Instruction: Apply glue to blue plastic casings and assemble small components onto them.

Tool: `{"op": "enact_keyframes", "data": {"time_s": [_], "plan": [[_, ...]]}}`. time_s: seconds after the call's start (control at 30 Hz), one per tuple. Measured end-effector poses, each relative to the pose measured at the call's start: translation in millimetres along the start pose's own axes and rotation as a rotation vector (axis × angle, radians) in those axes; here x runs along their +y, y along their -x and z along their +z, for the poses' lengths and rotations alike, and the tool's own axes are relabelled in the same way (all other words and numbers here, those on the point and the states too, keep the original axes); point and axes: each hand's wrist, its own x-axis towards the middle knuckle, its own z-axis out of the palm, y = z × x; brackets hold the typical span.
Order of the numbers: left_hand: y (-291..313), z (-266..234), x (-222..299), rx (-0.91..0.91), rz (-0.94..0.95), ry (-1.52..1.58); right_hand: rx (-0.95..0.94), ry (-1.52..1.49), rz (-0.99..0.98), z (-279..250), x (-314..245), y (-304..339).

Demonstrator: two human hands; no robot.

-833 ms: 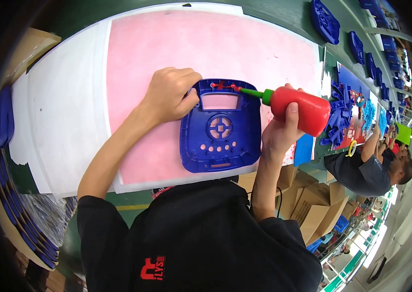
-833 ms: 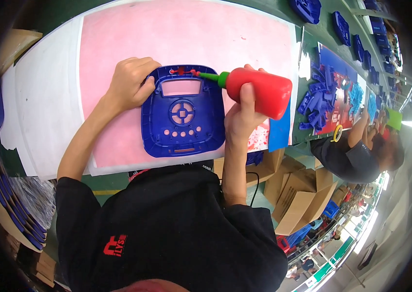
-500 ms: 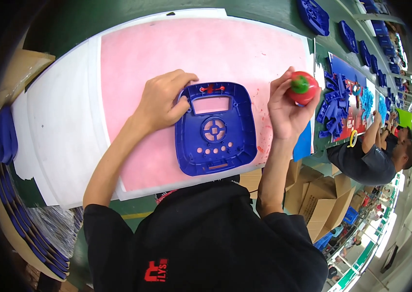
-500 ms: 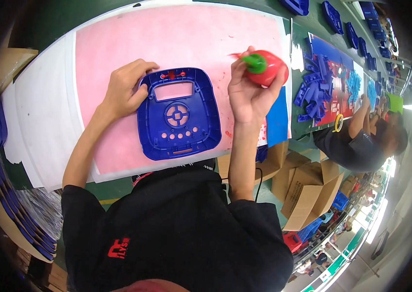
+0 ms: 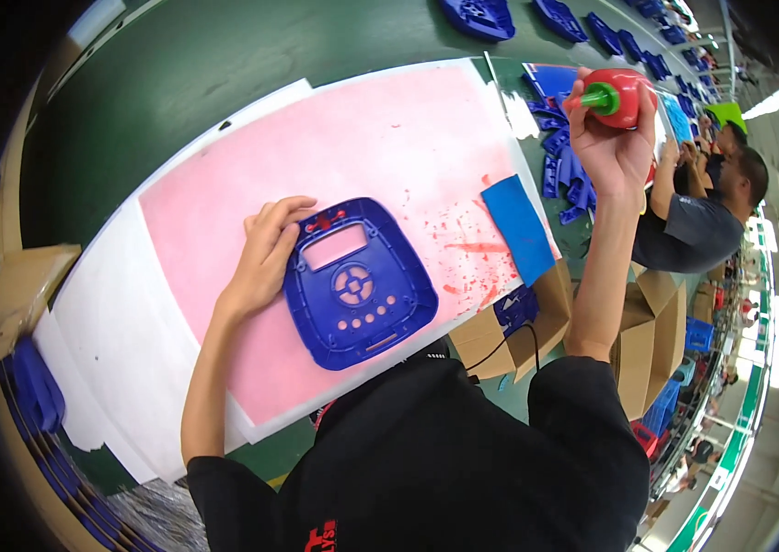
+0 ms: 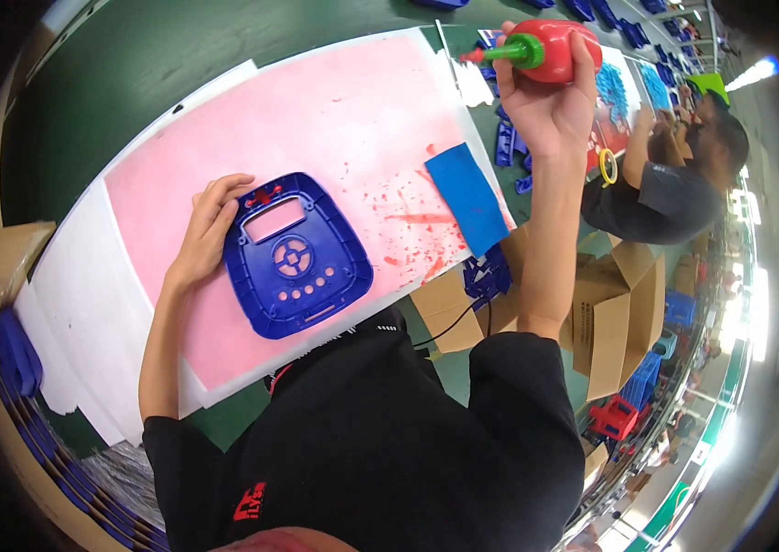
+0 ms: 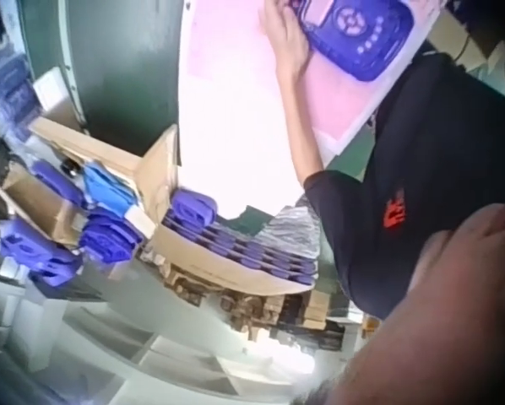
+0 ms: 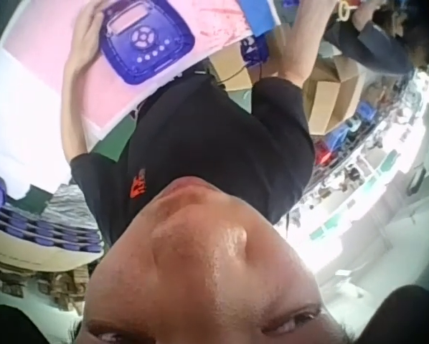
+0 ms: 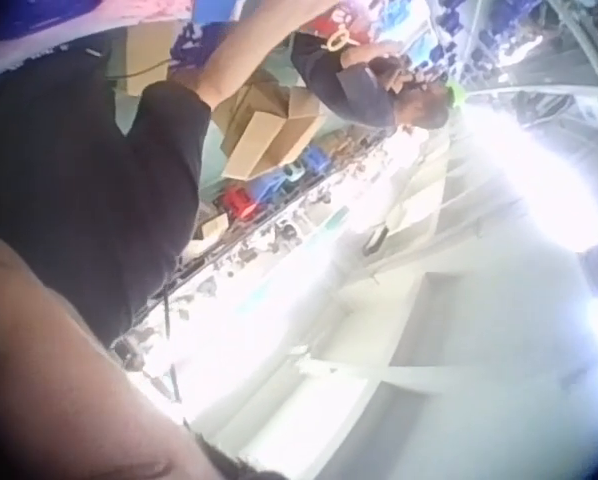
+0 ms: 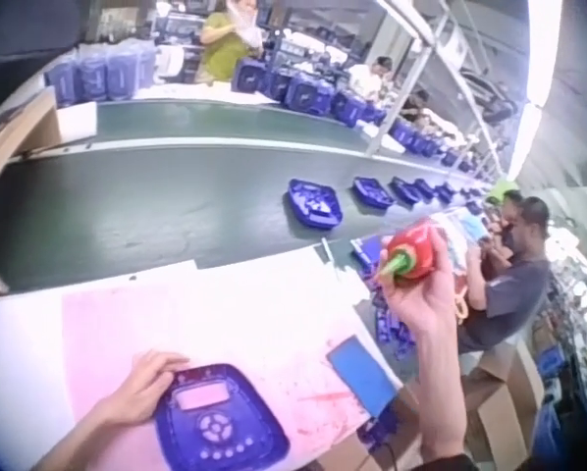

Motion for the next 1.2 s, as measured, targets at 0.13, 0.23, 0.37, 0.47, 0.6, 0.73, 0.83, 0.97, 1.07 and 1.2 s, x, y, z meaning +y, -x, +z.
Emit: {"op": "enact_keyframes", "data": {"time_s": [0.13,0.23,0.37,0.47,0.6,0.73,0.83,0.97,1.07,1.2], "plan": [[1.0,6.9,-10.7,0.043,0.011,0.096,0.228,0.535,-0.037,-22.7,-16.4,5.8],[-2.1,7.7,-12.0,0.011,-0.034,0.179,0.289,1.065,0.196,-70.3,-15.7,5.6],[-2.3,11.0,-15.7,0.058,-0.057,0.199,0.253,1.605,0.371,-94.3,13.9,-20.4],[-2.5,10.9,-15.1,0.061,-0.059,0.195,0.17,1.716,0.188,-99.3,39.6,-49.6],[-3.2,12.2,-18.3,0.035,-0.059,0.222,0.107,1.909,0.065,-87.1,72.2,-92.9],[-1.2,14.5,-15.0,0.057,-0.089,0.191,0.086,2.045,0.008,-66.9,102.2,-129.0],[-2.1,16.7,-12.3,0.071,-0.08,0.201,0.088,2.211,0.033,-59.3,106.1,-135.1],[2.4,11.7,-15.8,0.09,-0.054,0.185,0.102,2.142,0.128,-54.0,92.8,-121.5],[1.1,13.6,-15.6,0.134,-0.006,0.116,0.19,2.377,-0.057,-88.6,48.1,-101.0],[-1.0,12.4,-18.8,0.175,0.08,0.058,0.42,2.778,0.052,-119.2,8.4,-39.1]]}}
